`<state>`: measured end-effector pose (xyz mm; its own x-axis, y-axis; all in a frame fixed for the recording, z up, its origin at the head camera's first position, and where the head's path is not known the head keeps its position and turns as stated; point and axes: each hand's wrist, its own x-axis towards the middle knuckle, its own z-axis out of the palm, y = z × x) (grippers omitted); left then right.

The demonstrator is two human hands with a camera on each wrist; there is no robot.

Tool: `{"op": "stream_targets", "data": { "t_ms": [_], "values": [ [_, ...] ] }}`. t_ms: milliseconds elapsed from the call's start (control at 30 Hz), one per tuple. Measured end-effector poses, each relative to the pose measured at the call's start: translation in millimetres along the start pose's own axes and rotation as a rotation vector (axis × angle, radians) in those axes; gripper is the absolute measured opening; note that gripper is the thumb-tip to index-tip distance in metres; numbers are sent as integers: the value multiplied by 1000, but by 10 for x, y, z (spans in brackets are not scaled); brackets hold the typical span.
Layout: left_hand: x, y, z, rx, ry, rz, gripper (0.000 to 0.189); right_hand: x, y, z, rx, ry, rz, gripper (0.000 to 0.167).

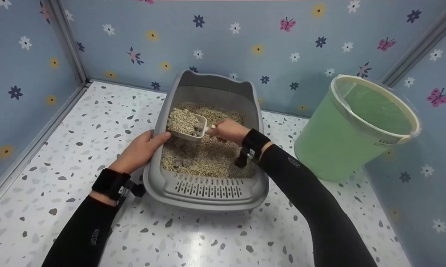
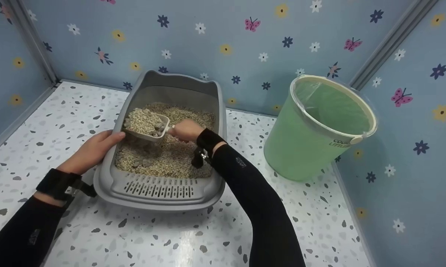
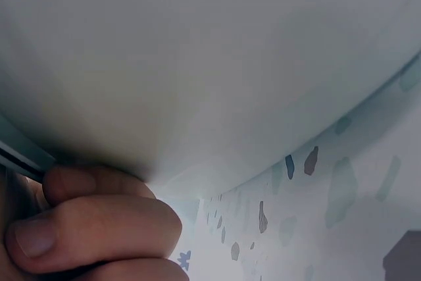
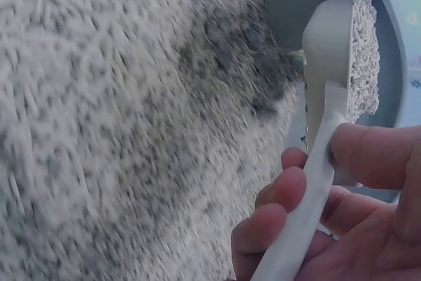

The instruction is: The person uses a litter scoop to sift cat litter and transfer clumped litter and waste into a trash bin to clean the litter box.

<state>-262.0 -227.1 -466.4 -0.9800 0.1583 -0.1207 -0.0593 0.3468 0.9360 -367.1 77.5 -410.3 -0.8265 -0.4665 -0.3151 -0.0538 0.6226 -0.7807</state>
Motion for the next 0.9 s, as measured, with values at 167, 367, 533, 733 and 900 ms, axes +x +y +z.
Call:
{"op": "stream_targets", "data": {
  "t_ms": [167, 367, 533, 733, 900],
  "values": [
    [8, 11, 2, 17, 2, 0, 104, -29, 11, -193, 26, 72, 7, 51],
    [20, -19, -7, 20, -7, 5, 114, -73, -14, -341, 55, 122, 4, 48],
    [30, -38, -14, 19, -6, 1, 111, -102, -55, -370, 102, 176, -1, 39],
    [19, -38, -11, 14, -7, -18, 110, -193, -126, -385, 197, 193, -27, 38],
    [34, -47, -12, 4, -13, -24, 107, -311, -149, -433, 226, 221, -58, 37]
  ]
}}
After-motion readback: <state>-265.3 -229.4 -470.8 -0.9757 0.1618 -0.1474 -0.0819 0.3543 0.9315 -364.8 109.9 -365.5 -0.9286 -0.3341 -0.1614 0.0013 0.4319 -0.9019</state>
